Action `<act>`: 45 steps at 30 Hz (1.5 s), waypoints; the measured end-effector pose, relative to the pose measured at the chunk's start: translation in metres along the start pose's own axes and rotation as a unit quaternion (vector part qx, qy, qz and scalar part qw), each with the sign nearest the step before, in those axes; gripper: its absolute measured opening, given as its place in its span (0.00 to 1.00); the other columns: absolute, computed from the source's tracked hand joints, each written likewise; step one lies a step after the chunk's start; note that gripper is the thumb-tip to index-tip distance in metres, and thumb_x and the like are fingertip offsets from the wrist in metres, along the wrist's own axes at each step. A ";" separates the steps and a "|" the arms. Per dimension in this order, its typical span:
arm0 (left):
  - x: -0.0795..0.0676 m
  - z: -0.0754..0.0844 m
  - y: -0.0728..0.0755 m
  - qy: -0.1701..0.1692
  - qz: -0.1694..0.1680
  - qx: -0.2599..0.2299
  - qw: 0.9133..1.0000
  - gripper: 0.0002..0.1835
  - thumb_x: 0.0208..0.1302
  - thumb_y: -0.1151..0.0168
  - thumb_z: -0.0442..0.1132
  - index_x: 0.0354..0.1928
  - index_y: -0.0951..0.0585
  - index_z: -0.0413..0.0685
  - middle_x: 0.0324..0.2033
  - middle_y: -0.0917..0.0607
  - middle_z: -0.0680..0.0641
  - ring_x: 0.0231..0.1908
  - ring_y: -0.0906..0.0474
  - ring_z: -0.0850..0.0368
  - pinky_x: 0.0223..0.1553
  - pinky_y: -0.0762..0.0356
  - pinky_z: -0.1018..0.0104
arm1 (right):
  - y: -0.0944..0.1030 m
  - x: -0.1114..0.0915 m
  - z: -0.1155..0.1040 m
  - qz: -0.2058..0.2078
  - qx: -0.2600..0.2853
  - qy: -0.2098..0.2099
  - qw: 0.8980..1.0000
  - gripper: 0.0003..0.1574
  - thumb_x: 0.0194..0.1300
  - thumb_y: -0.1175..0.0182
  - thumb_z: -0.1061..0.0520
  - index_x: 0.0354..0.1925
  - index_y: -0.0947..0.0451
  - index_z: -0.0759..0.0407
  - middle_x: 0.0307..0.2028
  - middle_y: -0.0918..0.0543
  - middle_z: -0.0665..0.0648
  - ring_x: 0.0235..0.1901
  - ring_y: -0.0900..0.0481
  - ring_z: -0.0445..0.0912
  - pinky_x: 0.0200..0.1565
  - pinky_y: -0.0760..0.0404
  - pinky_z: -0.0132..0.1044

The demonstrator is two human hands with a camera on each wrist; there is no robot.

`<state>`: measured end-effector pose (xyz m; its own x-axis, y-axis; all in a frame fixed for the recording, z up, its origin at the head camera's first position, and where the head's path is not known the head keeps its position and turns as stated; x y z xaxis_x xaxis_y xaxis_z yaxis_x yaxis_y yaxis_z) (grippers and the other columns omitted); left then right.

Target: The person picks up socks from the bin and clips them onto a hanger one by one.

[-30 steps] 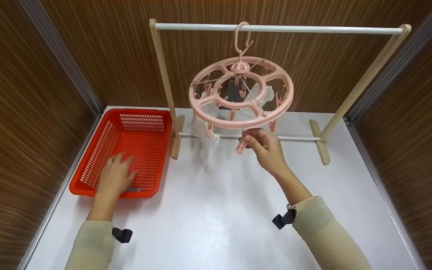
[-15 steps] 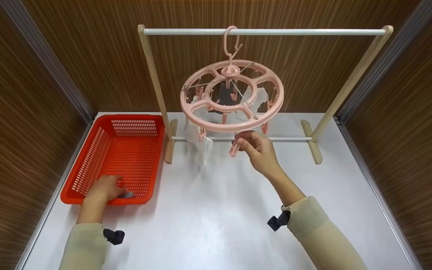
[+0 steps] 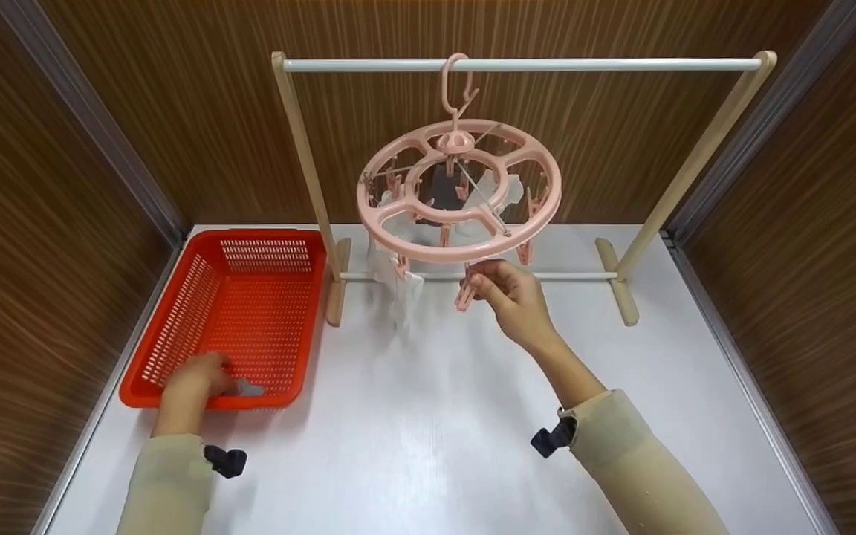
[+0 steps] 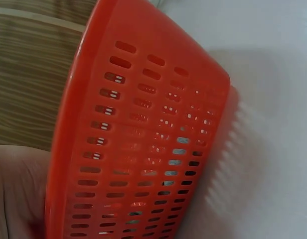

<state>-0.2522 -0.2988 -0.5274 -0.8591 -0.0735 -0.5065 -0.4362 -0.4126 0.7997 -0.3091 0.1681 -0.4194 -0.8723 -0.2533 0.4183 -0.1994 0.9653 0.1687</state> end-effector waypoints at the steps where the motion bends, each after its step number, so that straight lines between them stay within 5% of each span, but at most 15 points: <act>1: 0.001 -0.001 -0.001 -0.002 0.002 0.006 1.000 0.31 0.59 0.32 0.38 0.63 0.27 0.32 0.56 0.25 0.25 0.50 0.27 0.30 0.55 0.29 0.34 | -0.001 0.000 0.000 -0.001 0.001 0.001 1.000 0.11 0.73 0.44 0.60 0.47 0.20 0.67 0.36 0.13 0.63 0.34 0.12 0.51 0.44 0.13 0.42; 10: -0.002 -0.003 0.005 -0.032 0.091 0.045 0.994 0.07 0.57 0.40 0.30 0.37 0.18 0.33 0.33 0.18 0.33 0.34 0.23 0.38 0.41 0.23 0.42 | -0.006 0.000 -0.014 -0.006 -0.003 -0.010 1.000 0.10 0.72 0.46 0.68 0.46 0.21 0.74 0.36 0.15 0.70 0.34 0.12 0.54 0.43 0.13 0.39; 18: -0.004 -0.014 0.007 0.021 0.095 0.038 0.995 0.07 0.60 0.43 0.34 0.36 0.19 0.37 0.33 0.20 0.31 0.35 0.24 0.35 0.37 0.24 0.41 | -0.009 0.000 -0.028 -0.002 -0.006 -0.013 1.000 0.11 0.72 0.46 0.69 0.46 0.22 0.77 0.37 0.15 0.72 0.36 0.12 0.51 0.44 0.14 0.38; 23: -0.007 -0.018 0.011 0.023 0.199 -0.010 0.980 0.08 0.62 0.44 0.34 0.35 0.19 0.37 0.33 0.18 0.31 0.34 0.21 0.32 0.29 0.24 0.42 | -0.010 -0.001 -0.027 -0.003 -0.007 -0.019 1.000 0.11 0.72 0.45 0.68 0.47 0.22 0.78 0.38 0.15 0.72 0.37 0.12 0.51 0.44 0.14 0.38; 27: -0.012 -0.013 0.017 -0.022 0.289 -0.112 0.951 0.12 0.64 0.43 0.34 0.47 0.20 0.37 0.31 0.18 0.36 0.29 0.24 0.42 0.27 0.29 0.55 | -0.010 -0.002 -0.027 -0.004 -0.004 -0.019 1.000 0.11 0.72 0.46 0.68 0.47 0.22 0.77 0.38 0.15 0.72 0.37 0.12 0.53 0.45 0.14 0.38; 30: -0.015 -0.007 0.021 -0.049 0.317 -0.211 0.924 0.18 0.64 0.44 0.31 0.56 0.23 0.38 0.34 0.20 0.39 0.28 0.28 0.52 0.27 0.32 0.64 | -0.010 -0.002 -0.027 -0.004 -0.007 -0.018 1.000 0.12 0.72 0.46 0.68 0.47 0.22 0.78 0.39 0.15 0.72 0.37 0.13 0.53 0.45 0.14 0.38; 34: -0.017 0.004 0.023 -0.062 0.280 -0.373 0.882 0.20 0.67 0.50 0.29 0.59 0.22 0.37 0.42 0.22 0.44 0.35 0.29 0.60 0.33 0.29 0.72 | -0.009 -0.002 -0.027 -0.003 -0.012 -0.013 1.000 0.11 0.72 0.46 0.68 0.47 0.23 0.78 0.38 0.15 0.72 0.37 0.13 0.53 0.45 0.14 0.38; 40: -0.022 0.028 0.028 -0.081 0.212 -0.559 0.797 0.13 0.72 0.50 0.31 0.53 0.22 0.38 0.43 0.21 0.52 0.45 0.25 0.59 0.45 0.25 0.70 | -0.008 0.000 -0.026 -0.001 -0.014 -0.010 1.000 0.11 0.72 0.46 0.68 0.46 0.22 0.77 0.37 0.15 0.71 0.36 0.13 0.53 0.44 0.14 0.39; 42: -0.025 0.036 0.031 -0.105 0.201 -0.586 0.778 0.10 0.74 0.50 0.32 0.53 0.24 0.41 0.46 0.22 0.52 0.48 0.24 0.58 0.47 0.23 0.68 | -0.008 0.001 -0.027 0.000 -0.012 -0.010 1.000 0.11 0.72 0.46 0.68 0.46 0.22 0.78 0.37 0.15 0.71 0.35 0.13 0.53 0.44 0.14 0.39; 45: -0.033 0.048 0.036 -0.144 0.194 -0.602 0.761 0.09 0.76 0.51 0.34 0.54 0.28 0.46 0.51 0.25 0.50 0.54 0.26 0.55 0.49 0.21 0.66 | -0.009 0.001 -0.027 0.001 -0.012 -0.011 1.000 0.11 0.72 0.46 0.69 0.46 0.22 0.78 0.37 0.15 0.71 0.35 0.13 0.53 0.43 0.14 0.39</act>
<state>-0.2528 -0.2681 -0.4666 -0.9594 -0.2713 -0.0768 0.2778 -0.9561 -0.0928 -0.2967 0.1578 -0.3964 -0.8826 -0.2488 0.3988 -0.1862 0.9641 0.1895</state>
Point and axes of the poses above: each hand's wrist, its own x-axis towards the middle knuckle, its own y-axis out of the back of the hand, z = x × y, the point moved 5 cm from there along x, towards the middle knuckle
